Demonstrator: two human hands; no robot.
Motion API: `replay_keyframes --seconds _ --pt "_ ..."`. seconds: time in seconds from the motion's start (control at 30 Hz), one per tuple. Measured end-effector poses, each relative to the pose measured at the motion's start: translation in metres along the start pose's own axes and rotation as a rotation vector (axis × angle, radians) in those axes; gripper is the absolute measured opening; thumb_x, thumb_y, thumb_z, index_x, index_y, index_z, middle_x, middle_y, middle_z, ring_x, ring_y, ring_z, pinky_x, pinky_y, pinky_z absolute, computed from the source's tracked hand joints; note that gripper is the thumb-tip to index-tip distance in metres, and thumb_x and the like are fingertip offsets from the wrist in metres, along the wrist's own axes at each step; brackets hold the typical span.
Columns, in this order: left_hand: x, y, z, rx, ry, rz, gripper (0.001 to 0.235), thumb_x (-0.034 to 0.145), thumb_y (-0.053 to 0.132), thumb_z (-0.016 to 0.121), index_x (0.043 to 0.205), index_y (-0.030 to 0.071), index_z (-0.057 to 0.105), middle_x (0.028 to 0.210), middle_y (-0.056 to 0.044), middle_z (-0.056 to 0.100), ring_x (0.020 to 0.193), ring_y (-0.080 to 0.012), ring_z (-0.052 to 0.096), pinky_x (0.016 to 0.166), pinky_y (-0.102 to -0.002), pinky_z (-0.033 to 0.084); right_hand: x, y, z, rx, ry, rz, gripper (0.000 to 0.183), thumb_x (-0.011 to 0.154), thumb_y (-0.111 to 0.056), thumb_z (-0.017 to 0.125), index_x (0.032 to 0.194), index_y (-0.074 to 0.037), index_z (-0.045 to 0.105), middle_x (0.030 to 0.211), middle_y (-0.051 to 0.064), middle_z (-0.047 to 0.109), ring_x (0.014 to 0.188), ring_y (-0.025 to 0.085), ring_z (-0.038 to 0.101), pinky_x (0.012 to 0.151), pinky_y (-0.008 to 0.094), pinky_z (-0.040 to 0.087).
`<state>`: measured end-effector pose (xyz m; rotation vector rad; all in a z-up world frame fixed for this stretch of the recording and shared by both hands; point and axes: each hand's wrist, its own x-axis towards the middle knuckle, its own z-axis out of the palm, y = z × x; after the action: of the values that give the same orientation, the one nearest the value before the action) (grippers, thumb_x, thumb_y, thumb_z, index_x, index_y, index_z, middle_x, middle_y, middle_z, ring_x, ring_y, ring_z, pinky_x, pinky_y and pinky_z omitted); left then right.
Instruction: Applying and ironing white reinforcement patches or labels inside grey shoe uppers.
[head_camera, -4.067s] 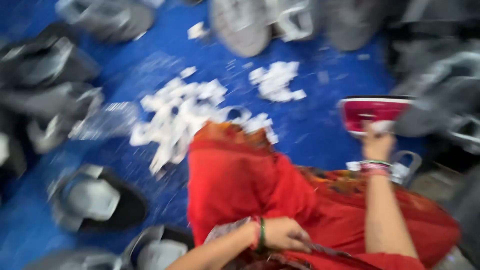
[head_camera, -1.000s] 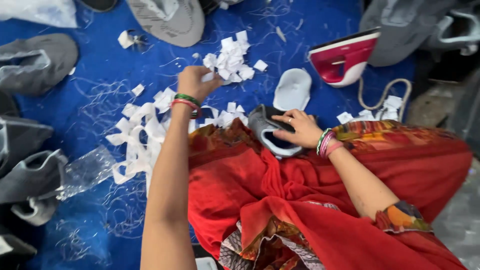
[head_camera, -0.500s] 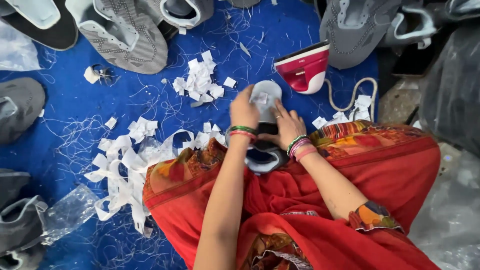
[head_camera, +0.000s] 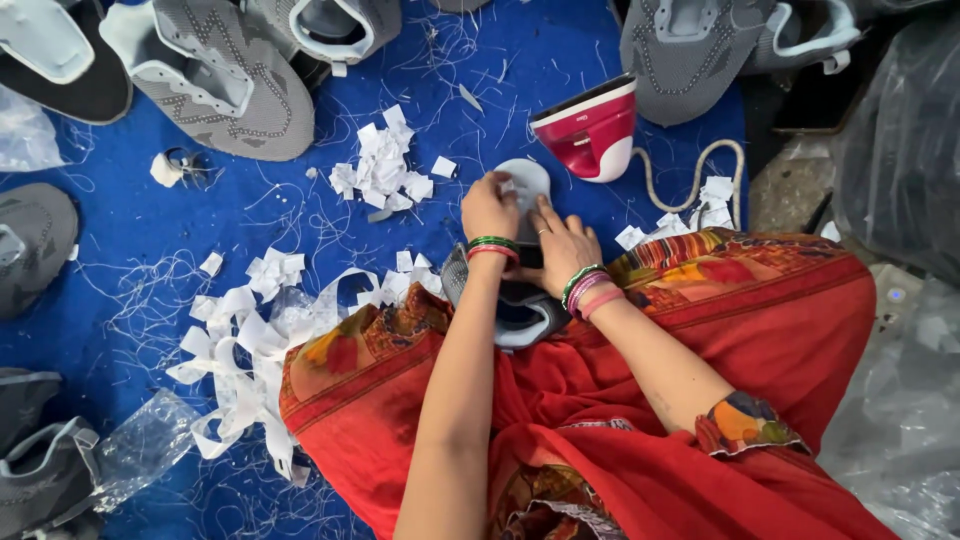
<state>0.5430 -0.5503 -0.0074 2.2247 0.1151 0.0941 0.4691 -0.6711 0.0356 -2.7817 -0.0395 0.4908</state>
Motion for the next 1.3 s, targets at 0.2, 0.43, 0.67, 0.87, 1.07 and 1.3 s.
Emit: replay_keyframes --seconds 0.2,0.43,0.67,0.87,1.07,1.3 --pt "0.007 0.006 -0.003 -0.447 -0.129 -0.403 0.015 0.088 0.013 0.068 0.098 0.004 0.075 0.089 -0.015 0.079 0.080 -0.0285 0.079 0.073 -0.035 0.063 0.001 -0.008 -0.013 0.015 -0.074 0.031 0.123 0.063 -0.073 0.083 0.156 -0.009 0.034 0.167 0.004 0.025 0.121 0.031 0.052 0.103 0.047 0.043" --pt "0.011 -0.004 0.015 -0.035 0.005 -0.001 0.011 0.090 0.015 0.070 0.095 0.010 0.078 0.092 -0.016 0.072 0.086 -0.0348 0.072 0.078 -0.041 0.056 0.008 -0.007 -0.016 0.058 -0.112 0.086 0.147 0.053 -0.071 0.088 0.164 -0.015 0.010 0.165 0.008 0.025 0.131 0.035 0.049 0.104 0.054 0.043" --pt "0.016 0.003 0.004 -0.041 -0.035 -0.061 0.011 0.087 0.016 0.070 0.093 0.014 0.079 0.095 -0.013 0.075 0.089 -0.0344 0.072 0.078 -0.042 0.056 0.027 -0.007 -0.026 0.065 -0.163 0.019 0.145 0.053 -0.068 0.090 0.164 -0.016 0.012 0.155 0.016 0.028 0.128 0.044 0.051 0.105 0.052 0.047" --pt "-0.014 -0.005 -0.007 -0.023 0.052 0.028 0.029 0.093 0.011 0.062 0.119 0.019 0.074 0.103 -0.014 0.073 0.092 -0.0322 0.073 0.081 -0.040 0.057 0.031 -0.009 -0.035 0.096 -0.276 0.077 0.143 0.053 -0.061 0.094 0.162 -0.019 0.010 0.150 0.014 0.028 0.129 0.041 0.052 0.109 0.047 0.045" --pt "-0.030 0.000 -0.009 0.631 -0.126 0.170 0.054 0.091 0.012 0.055 0.139 0.033 0.062 0.105 -0.010 0.061 0.095 -0.0309 0.065 0.077 -0.046 0.053 0.038 0.007 -0.013 0.127 -0.219 0.052 0.133 0.059 -0.037 0.094 0.164 -0.023 0.014 0.146 0.016 0.029 0.129 0.043 0.050 0.108 0.046 0.046" --pt "-0.032 0.000 -0.012 0.685 -0.173 0.214 0.055 0.093 0.012 0.053 0.145 0.029 0.057 0.111 -0.014 0.060 0.097 -0.0323 0.064 0.077 -0.045 0.052 0.024 0.060 0.034 0.805 0.376 0.349 0.081 0.070 -0.023 0.089 0.141 -0.007 0.052 0.129 0.012 0.057 0.110 0.030 0.067 0.097 0.040 0.060"
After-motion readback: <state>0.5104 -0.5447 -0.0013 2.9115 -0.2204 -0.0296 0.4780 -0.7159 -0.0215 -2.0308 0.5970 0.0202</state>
